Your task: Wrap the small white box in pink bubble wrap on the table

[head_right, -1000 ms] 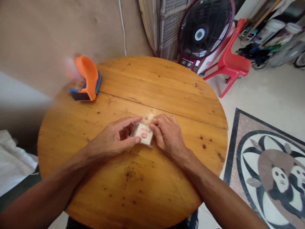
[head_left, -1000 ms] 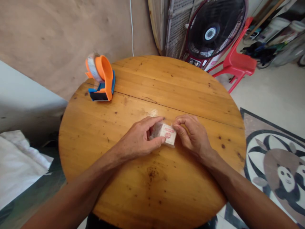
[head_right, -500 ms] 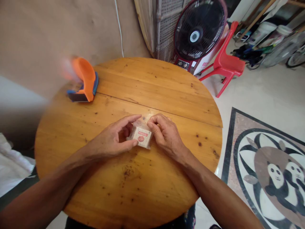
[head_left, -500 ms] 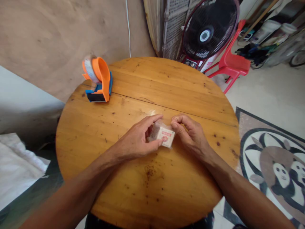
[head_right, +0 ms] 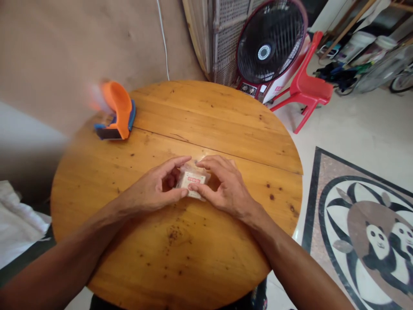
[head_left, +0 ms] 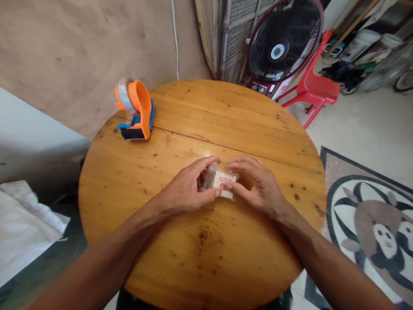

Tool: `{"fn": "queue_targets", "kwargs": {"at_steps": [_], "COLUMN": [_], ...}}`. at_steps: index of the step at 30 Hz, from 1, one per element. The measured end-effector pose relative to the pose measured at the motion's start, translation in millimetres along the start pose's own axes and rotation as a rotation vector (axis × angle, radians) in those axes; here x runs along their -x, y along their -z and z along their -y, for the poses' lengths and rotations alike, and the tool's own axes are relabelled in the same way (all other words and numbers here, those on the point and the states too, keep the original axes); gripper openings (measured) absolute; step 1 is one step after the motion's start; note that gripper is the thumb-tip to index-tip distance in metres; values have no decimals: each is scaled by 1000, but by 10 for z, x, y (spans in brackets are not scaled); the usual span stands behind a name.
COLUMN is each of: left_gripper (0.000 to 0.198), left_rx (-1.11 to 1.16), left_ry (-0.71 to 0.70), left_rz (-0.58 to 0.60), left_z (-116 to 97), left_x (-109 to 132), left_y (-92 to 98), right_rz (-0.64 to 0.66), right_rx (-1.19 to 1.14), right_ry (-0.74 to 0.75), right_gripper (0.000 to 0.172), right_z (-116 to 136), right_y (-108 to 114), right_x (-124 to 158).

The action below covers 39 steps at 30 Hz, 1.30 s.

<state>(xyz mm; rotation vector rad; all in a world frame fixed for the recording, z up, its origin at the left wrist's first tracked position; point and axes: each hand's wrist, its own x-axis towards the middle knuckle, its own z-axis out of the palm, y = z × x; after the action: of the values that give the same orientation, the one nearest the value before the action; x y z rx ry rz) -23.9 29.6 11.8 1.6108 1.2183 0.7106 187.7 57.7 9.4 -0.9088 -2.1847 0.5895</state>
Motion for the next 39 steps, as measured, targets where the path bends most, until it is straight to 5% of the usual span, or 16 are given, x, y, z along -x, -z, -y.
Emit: {"fn": "queue_targets", "kwargs": {"at_steps": [3, 9, 22, 28, 32, 39], "left_gripper": [66, 57, 39, 42, 37, 66], "left_rx": [-36, -70, -53, -55, -61, -51], "left_ry": [21, 31, -1, -26, -59, 5], "left_rz": [-13, -40, 17, -45, -51, -2], "left_z": [-17, 12, 33, 76, 71, 113], "left_x": [-6, -17, -22, -24, -28, -12], "left_y": [13, 28, 57, 29, -9, 144], "right_rz": [-35, 205, 214, 298, 247, 255], "right_rx": [18, 58, 64, 84, 163, 213], "right_ry": [-6, -162, -230, -177, -150, -212], "right_gripper": [30, 69, 63, 87, 70, 86], "right_z": [-37, -80, -155, -167, -164, -88], "right_y": [-16, 62, 60, 99, 60, 140], "right_x": [13, 77, 94, 126, 147, 282]}}
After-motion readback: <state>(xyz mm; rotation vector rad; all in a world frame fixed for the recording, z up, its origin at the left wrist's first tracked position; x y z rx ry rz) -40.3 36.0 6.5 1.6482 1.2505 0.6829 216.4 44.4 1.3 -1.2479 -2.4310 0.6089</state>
